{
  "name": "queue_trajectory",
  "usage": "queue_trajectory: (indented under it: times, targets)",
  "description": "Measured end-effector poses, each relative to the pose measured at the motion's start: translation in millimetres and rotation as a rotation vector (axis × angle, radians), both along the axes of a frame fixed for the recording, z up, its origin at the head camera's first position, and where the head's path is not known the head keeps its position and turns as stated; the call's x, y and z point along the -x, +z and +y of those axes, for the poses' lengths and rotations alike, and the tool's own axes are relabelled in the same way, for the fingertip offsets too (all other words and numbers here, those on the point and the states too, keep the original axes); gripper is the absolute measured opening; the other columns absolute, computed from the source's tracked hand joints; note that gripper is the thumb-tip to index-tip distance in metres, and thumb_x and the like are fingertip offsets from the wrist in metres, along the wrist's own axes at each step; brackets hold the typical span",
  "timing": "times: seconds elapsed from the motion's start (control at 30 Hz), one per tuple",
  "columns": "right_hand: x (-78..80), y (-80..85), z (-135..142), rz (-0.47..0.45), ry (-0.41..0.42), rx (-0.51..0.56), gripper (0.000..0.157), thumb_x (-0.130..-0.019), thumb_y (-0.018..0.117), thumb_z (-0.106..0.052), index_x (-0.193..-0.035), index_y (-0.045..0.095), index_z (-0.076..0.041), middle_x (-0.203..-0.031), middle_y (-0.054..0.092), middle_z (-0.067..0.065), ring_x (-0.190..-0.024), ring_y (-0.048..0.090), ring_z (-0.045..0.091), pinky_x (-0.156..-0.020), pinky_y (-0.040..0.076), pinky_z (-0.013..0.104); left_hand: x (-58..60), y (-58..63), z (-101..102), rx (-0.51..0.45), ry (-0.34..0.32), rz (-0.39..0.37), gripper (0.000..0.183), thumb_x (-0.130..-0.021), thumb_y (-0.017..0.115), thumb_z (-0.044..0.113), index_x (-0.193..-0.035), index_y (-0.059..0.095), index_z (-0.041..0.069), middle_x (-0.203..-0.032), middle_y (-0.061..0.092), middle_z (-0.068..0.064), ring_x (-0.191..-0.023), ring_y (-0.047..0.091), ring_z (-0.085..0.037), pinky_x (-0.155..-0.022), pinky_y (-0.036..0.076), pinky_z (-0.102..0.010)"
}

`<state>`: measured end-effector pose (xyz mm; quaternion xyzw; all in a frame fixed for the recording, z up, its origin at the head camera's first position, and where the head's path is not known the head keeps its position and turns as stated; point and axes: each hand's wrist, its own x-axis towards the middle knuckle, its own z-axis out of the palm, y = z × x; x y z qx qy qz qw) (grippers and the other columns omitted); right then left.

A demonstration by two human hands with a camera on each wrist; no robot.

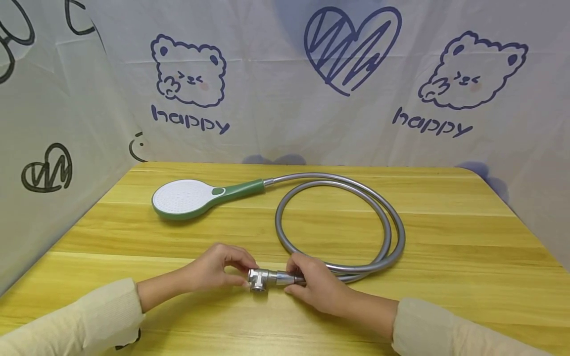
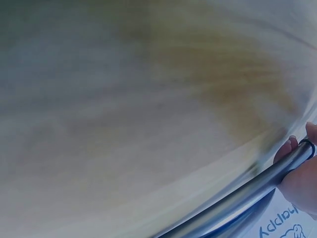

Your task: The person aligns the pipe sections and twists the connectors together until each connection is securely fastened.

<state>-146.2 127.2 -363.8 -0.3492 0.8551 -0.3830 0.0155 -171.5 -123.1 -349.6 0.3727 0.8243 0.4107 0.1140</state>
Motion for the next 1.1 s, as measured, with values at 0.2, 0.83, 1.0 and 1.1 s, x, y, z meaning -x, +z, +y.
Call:
queue_trajectory:
  times: [0.2,0.83,1.0,1.1]
  targets:
    - [1.0,-0.8,-2.0,0.039,-0.03,0.003,0.021,-0.077,0.073,-0.008,-0.087,0.055,-0.008,-0.082,0.062,0.0,-0.072,0.052,-0.001,-0.06,0.049,0.018,1.3,0.2,-0.3,0.002,0.01,0.006,0.022,-0.074,0.072,-0.003,-0.096,0.068,-0.002,-0.099,0.069,-0.014,-0.085,0.066,-0.014,-0.077,0.053,-0.016]
    - [3.8,-0.7,-7.5,0.068,-0.02,-0.001,0.016,-0.081,0.069,-0.013,-0.089,0.057,-0.007,-0.085,0.062,0.0,-0.074,0.051,0.001,-0.062,0.049,0.018,3.6,0.0,-3.5,0.011,0.045,-0.005,0.023,-0.074,0.072,-0.004,-0.096,0.068,-0.002,-0.099,0.069,-0.014,-0.086,0.066,-0.015,-0.078,0.053,-0.016]
    - [4.1,-0.5,-7.6,0.065,-0.02,-0.012,0.016,-0.082,0.069,-0.015,-0.09,0.057,-0.007,-0.084,0.061,-0.001,-0.074,0.049,0.001,-0.061,0.047,0.018,3.9,-0.9,-3.8,-0.003,0.038,-0.004,0.023,-0.074,0.072,-0.004,-0.096,0.068,-0.003,-0.098,0.069,-0.015,-0.086,0.066,-0.016,-0.078,0.053,-0.016]
    - [4.0,-0.4,-7.5,0.059,-0.016,-0.018,0.015,-0.083,0.067,-0.015,-0.09,0.058,-0.007,-0.084,0.061,-0.001,-0.073,0.049,0.001,-0.061,0.047,0.018,3.6,-1.0,-4.0,-0.006,0.037,-0.004,0.024,-0.073,0.072,-0.004,-0.096,0.068,-0.003,-0.098,0.069,-0.015,-0.086,0.066,-0.017,-0.078,0.053,-0.016]
